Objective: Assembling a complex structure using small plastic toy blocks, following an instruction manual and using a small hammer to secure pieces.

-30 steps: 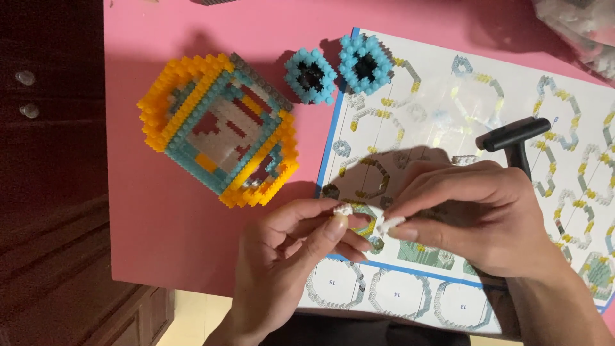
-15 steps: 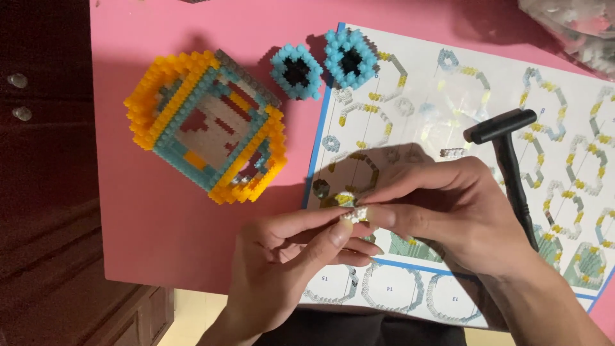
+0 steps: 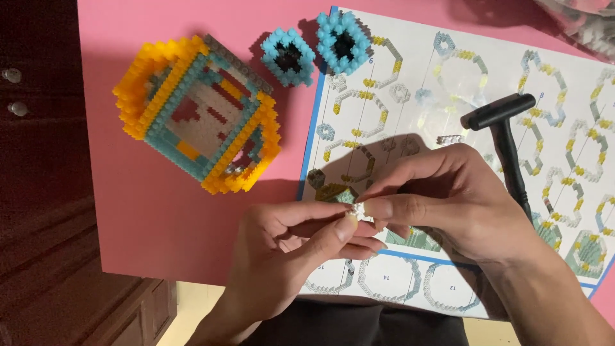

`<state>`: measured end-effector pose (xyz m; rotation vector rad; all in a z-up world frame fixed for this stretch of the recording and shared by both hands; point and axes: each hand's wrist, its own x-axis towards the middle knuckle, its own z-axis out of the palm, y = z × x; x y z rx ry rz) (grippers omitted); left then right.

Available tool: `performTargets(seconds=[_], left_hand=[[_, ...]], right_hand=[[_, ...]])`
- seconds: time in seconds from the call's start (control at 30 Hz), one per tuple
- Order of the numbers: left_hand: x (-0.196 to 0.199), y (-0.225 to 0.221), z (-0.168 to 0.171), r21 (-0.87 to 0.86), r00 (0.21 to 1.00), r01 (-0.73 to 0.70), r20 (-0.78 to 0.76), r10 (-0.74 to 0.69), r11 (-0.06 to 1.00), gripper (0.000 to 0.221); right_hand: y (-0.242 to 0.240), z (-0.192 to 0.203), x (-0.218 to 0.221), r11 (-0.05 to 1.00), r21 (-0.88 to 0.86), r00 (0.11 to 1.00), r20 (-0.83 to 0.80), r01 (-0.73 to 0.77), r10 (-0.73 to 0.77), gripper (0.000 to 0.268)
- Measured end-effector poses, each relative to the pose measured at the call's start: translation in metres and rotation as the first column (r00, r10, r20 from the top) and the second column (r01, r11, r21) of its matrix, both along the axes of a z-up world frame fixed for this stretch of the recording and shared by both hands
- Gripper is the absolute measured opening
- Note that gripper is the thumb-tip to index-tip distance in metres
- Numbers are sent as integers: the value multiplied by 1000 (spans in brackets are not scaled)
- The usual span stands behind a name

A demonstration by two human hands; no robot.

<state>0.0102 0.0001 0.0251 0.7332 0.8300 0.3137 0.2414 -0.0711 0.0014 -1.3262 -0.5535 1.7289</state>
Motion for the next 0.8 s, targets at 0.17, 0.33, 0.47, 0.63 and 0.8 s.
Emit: performTargets(seconds=[0.17,0.33,0.47,0.63,0.8], left_hand=[[0,-1,-1,14,1000,2,28,-3,1000,33],[0,-1,-2,-5,1000,5,29,-5,1000,34],[1,-1,-3,6,999,1,47,-1,1000,34],[1,-2,-3,-17,999,-4,38,4,1000,34],[0,-3,-4,23,997,-11,72,10,1000,34]], right_hand=[[1,1,0,1000,-11,1000,6,-9,9,16],[1,1,1,1000,16,1000,-21,0,0,15],[1,1,0,1000,21,999,-35,11,-10,14],[1,1,1,1000,3,1000,24,-20,20,13],[2,1,2,1000,-8,999,36,-24,24,13]])
